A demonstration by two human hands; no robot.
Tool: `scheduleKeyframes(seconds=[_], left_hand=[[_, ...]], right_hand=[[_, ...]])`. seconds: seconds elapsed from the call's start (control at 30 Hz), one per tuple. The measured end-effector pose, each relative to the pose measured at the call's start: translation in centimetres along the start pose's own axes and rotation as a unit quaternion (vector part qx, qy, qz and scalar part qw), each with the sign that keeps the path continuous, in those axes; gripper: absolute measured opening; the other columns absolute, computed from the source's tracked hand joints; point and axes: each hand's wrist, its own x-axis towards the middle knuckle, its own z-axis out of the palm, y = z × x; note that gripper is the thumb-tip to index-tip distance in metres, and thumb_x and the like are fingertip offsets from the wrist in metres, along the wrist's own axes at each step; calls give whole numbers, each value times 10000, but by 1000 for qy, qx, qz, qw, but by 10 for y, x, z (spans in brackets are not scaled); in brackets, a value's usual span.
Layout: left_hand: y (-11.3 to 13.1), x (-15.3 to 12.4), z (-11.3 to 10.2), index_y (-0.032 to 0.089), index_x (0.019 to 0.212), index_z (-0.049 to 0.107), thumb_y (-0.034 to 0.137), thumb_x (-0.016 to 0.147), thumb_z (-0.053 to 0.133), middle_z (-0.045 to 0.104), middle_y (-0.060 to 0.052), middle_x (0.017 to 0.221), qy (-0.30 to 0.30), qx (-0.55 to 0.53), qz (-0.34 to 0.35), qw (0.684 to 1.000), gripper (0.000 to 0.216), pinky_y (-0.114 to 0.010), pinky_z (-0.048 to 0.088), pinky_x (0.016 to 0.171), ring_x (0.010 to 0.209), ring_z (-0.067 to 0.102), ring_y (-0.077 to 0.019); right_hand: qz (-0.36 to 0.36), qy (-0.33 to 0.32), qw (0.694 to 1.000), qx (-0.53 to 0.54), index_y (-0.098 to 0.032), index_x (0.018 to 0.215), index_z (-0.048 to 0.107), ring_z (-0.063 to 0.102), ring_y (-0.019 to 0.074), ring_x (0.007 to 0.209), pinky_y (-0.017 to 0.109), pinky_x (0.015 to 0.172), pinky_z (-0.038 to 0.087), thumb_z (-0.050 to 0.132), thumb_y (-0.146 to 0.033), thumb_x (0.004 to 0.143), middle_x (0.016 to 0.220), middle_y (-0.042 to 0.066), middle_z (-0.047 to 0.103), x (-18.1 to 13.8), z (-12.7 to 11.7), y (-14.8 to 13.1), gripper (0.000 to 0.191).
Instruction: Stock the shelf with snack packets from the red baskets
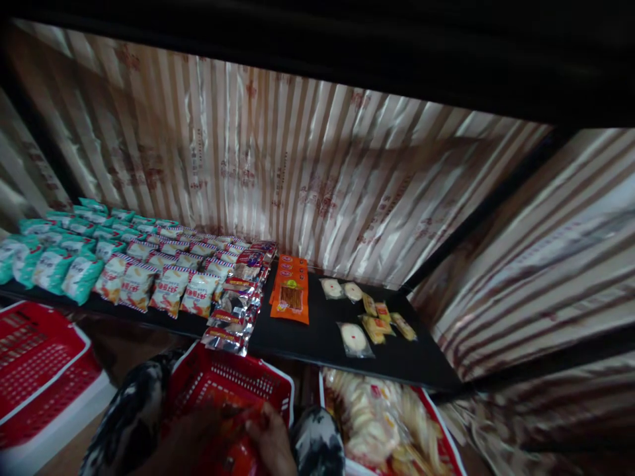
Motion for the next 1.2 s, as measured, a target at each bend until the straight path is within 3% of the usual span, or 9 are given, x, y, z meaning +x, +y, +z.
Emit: scheduleKeyframes(seconds=[0.1, 0.2, 0.33, 0.47, 0.73, 0.9, 1.0, 1.1, 1.2], left_hand=[[12, -8, -17, 263, 813, 662, 458, 800, 457, 674, -37, 816, -47, -22, 44, 998, 284, -258, 456, 650, 701, 591, -175], [36, -9, -37, 226, 729, 621, 450, 877, 225, 642, -36, 748, -8, -40, 77, 996, 478, -247, 428, 651, 688, 566, -158], [68, 2, -56, 212, 742, 614, 344, 875, 272, 642, -16, 773, 19, -57, 75, 995, 390, -224, 422, 674, 719, 574, -140], [85, 22, -61, 207, 934, 642, 290, 840, 352, 665, -20, 867, 73, -106, 40, 991, 315, -222, 450, 695, 795, 595, -149], [97, 56, -38, 206, 1331, 376, 196, 799, 444, 665, -51, 1009, 106, -114, -25, 987, 536, -294, 476, 814, 875, 621, -164], [102, 58, -9, 195, 1305, 422, 216, 788, 465, 449, -93, 1366, 104, -105, 9, 989, 520, -350, 349, 1031, 1256, 410, -209], [114, 56, 7, 166, 1250, 499, 348, 776, 514, 314, -105, 1454, 45, -116, 36, 992, 508, -366, 281, 1084, 1335, 285, -242], [128, 56, 19, 129, 1287, 460, 424, 758, 538, 321, -134, 1446, -10, -165, 37, 986, 610, -374, 230, 1109, 1344, 265, -249], [136, 57, 28, 107, 1316, 409, 401, 734, 572, 370, -147, 1417, 3, -249, 11, 968, 672, -367, 243, 1101, 1316, 319, -250]], right_hand=[[-17, -95, 989, 111, -213, 871, 644, 638, 242, 829, 384, 797, 463, 715, -478, 571, 840, 38, 686, -19, -1, -32, 407], [-17, -108, 986, 127, -227, 969, 641, 637, 233, 833, 391, 815, 458, 737, -484, 565, 874, 36, 690, -35, -5, -57, 488], [-13, -103, 993, 57, -214, 901, 675, 636, 228, 828, 366, 803, 467, 698, -495, 625, 840, 30, 699, -48, -15, -75, 394], [-20, -60, 997, 36, -191, 853, 681, 638, 223, 801, 357, 784, 474, 635, -512, 694, 812, 35, 703, -53, -24, -83, 361], [-30, 42, 996, 79, -156, 880, 652, 642, 216, 754, 334, 731, 495, 621, -557, 687, 778, 32, 704, -51, -31, -100, 446], [-58, 101, 991, 64, -155, 932, 650, 637, 234, 848, 362, 815, 484, 612, -576, 678, 896, 69, 712, -44, -36, -111, 493], [-95, 170, 981, 2, -152, 952, 657, 627, 254, 908, 378, 868, 466, 609, -573, 673, 949, 92, 706, -39, -39, -116, 507], [-128, 181, 974, -36, -165, 1062, 627, 608, 258, 986, 378, 892, 462, 571, -535, 717, 1037, 103, 682, -38, -38, -118, 509], [-162, 177, 966, -94, -185, 1198, 550, 563, 233, 1082, 361, 940, 439, 540, -457, 757, 1155, 106, 622, -40, -36, -116, 518]])
